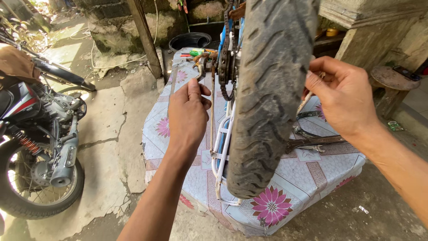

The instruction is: The person works on the rear wheel of a blue bicycle that is upside down on a small table. They use an adjustable wrench to loosen and turn the rear axle nut, manipulate the chain and rear sprocket by hand, pick up and reposition wrenches and pliers from the table, open a plastic bottle, and apply liquid from the bottle onto the chain.

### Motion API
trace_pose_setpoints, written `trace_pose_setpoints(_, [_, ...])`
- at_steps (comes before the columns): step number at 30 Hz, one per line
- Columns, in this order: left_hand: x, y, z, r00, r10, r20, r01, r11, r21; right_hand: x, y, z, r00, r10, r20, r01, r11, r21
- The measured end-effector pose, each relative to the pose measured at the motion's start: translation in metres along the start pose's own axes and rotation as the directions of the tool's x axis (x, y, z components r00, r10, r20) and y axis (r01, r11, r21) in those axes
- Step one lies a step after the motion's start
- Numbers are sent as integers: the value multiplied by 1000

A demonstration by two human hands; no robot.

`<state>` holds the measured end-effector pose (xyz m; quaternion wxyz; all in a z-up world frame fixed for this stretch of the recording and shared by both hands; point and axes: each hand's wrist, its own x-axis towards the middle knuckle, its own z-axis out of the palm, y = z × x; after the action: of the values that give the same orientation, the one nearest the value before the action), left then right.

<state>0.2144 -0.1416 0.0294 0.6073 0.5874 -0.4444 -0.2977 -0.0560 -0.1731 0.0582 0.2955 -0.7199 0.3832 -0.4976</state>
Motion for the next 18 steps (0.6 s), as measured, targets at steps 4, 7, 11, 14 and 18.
trace_pose_setpoints(4, [2, -2, -2, 999, 24, -30, -22, 997, 69, 1, 0, 7, 997, -80, -14, 80, 997, 9])
trace_pose_setpoints(7, [0, -4, -1, 999, 41, -3, -41, 999, 9, -1, 3, 11, 996, -80, -30, 82, 996, 42])
trace_pose_setpoints(11, [-2, 0, 0, 998, -11, 61, 18, 993, -114, -1, 3, 9, 990, -142, 1, 142, 988, 59])
trace_pose_setpoints(14, [-3, 2, -2, 998, -8, 67, 15, 995, -98, -2, 3, 8, 981, -193, 30, 192, 981, 29])
trace_pose_setpoints(18, [-2, 3, -5, 999, 13, 37, -12, 999, -38, -5, 5, 3, 936, -350, 40, 348, 903, -250])
